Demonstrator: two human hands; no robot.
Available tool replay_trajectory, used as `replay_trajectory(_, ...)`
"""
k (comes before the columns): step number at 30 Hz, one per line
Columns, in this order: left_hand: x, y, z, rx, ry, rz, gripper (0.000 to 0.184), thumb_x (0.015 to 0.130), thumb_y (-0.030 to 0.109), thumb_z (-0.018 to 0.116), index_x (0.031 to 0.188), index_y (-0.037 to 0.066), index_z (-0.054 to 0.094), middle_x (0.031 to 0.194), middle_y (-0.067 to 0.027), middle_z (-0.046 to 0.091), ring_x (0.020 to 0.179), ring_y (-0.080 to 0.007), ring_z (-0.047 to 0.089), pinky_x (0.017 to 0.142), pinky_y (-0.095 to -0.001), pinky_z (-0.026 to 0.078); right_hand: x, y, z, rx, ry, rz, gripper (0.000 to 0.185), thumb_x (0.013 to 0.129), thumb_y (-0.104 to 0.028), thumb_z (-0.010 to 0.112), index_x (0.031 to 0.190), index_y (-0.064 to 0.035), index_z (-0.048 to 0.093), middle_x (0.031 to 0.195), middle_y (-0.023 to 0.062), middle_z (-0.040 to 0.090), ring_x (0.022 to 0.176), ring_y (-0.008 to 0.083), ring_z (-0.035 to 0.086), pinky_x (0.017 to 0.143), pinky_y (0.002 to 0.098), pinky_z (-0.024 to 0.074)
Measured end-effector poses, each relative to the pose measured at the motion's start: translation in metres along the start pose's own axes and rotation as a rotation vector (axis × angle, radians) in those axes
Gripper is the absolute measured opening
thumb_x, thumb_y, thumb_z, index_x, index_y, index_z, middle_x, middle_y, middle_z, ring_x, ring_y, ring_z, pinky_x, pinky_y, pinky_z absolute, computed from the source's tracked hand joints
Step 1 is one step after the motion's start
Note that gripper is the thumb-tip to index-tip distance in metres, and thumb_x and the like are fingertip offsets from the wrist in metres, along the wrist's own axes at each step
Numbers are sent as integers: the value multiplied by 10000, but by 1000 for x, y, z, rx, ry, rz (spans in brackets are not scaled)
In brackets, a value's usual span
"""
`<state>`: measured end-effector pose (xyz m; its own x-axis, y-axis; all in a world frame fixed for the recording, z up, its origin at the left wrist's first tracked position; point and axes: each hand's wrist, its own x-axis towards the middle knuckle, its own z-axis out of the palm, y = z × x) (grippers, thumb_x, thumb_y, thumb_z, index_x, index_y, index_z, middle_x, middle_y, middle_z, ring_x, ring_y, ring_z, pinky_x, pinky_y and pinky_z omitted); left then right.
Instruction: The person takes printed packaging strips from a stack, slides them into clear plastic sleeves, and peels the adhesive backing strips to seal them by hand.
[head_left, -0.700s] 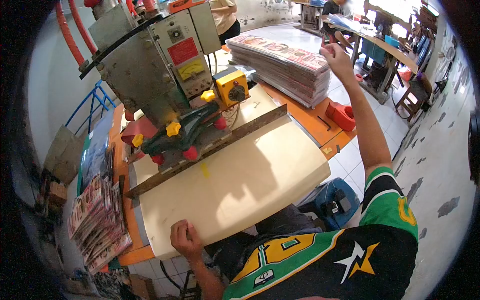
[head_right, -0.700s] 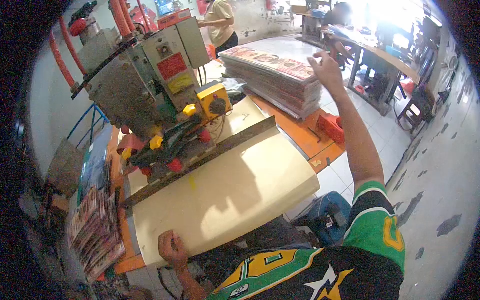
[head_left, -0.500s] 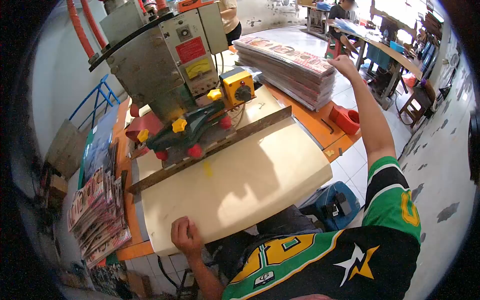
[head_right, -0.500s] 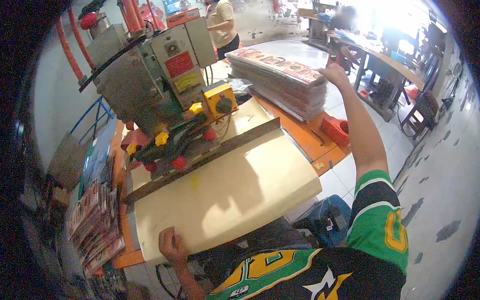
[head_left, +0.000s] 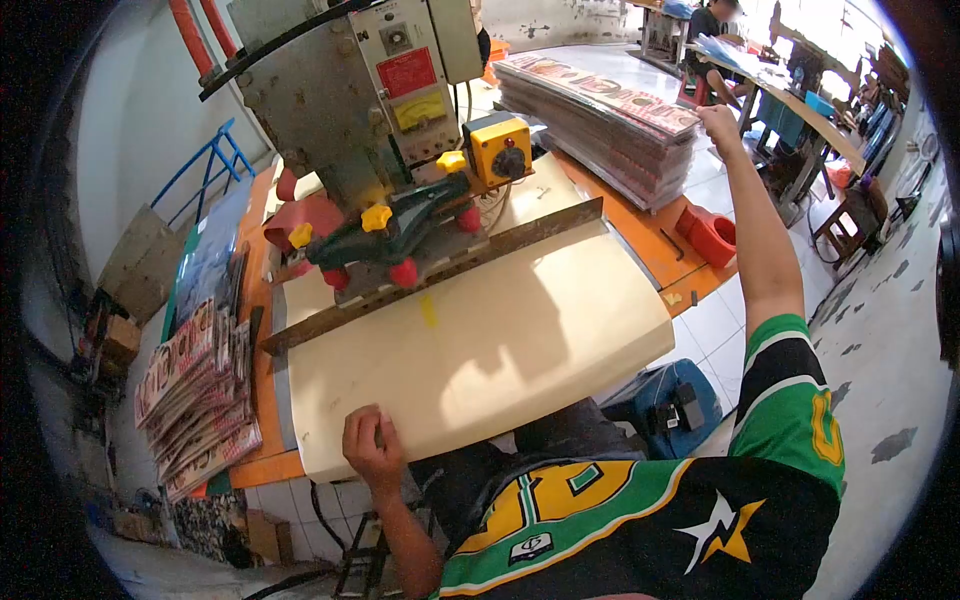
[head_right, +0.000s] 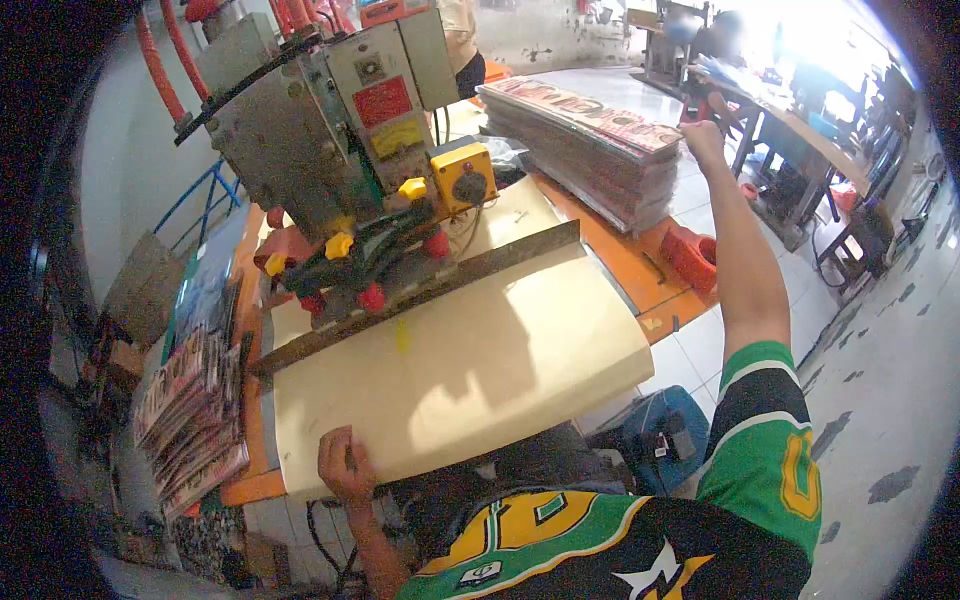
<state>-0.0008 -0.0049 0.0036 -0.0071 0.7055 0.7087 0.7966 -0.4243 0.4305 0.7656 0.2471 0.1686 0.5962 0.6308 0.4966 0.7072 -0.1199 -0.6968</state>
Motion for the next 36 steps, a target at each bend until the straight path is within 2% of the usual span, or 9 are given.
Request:
replay_trajectory(5,-2,-4,1,16,20,-21,151,934,118,669,881,-23,678,956,-156,704,893,-341,693,798,-436,560,-10,-10,-15,428,96,242,336,1033,-366,583,1072,-45,677,832,48,695,635,135,636,538,290,502)
replay_trajectory(14,3,-1,0,47,24,34,132,918,108,682,871,-15,687,937,-146,709,869,-322,698,777,-422,562,-74,-4,-22,1290,-287,496,182,956,-68,717,1112,20,686,1021,110,744,870,189,739,765,295,629)
replay_trajectory(16,3,3,-1,34,12,9,124,914,100,683,869,-16,685,938,-146,709,866,-321,698,771,-420,562,-82,7,-20,1220,-229,286,211,961,-66,708,1146,34,686,1028,98,743,856,194,732,778,283,613)
replay_trajectory(18,5,1,-2,24,10,-8,117,910,91,683,866,-17,683,939,-147,709,863,-320,697,766,-418,561,-104,-13,-31,1067,40,180,214,1043,-151,633,1176,9,684,797,-49,586,604,38,454,560,214,390)
replay_trajectory(21,4,1,-3,28,4,26,108,910,81,684,864,-17,681,943,-143,710,859,-317,695,760,-410,561,-132,-26,-70,953,267,52,352,1061,-287,612,1285,-18,652,1228,91,679,1085,197,678,911,314,568)
replay_trajectory(28,6,6,-5,-120,-20,-163,151,938,123,692,883,-18,685,903,-124,698,814,-261,677,742,-375,548,-197,-7,-175,667,482,57,422,1076,-286,564,1371,13,612,1359,134,630,1239,235,599,1092,360,450)
replay_trajectory(33,8,5,-19,-429,-147,-461,232,998,204,679,909,-9,701,865,-93,703,835,-191,657,749,-343,528,-216,118,-249,134,435,-357,499,1092,-321,516,1477,-4,521,1444,130,577,1298,265,563,1125,386,436)
replay_trajectory(35,14,12,-19,-700,-99,-466,342,1029,311,659,900,-2,708,858,-88,712,848,-185,645,797,-336,516,-224,147,-264,1157,271,79,511,1101,-336,499,1521,-44,488,1502,129,535,1318,286,553,1132,392,444)
replay_trajectory(36,20,16,-22,-699,-97,-466,342,1029,311,659,900,-2,708,858,-88,712,848,-185,645,797,-336,516,-229,151,-263,1159,269,78,511,1101,-336,499,1521,-44,488,1502,129,535,1318,286,553,1132,392,444)
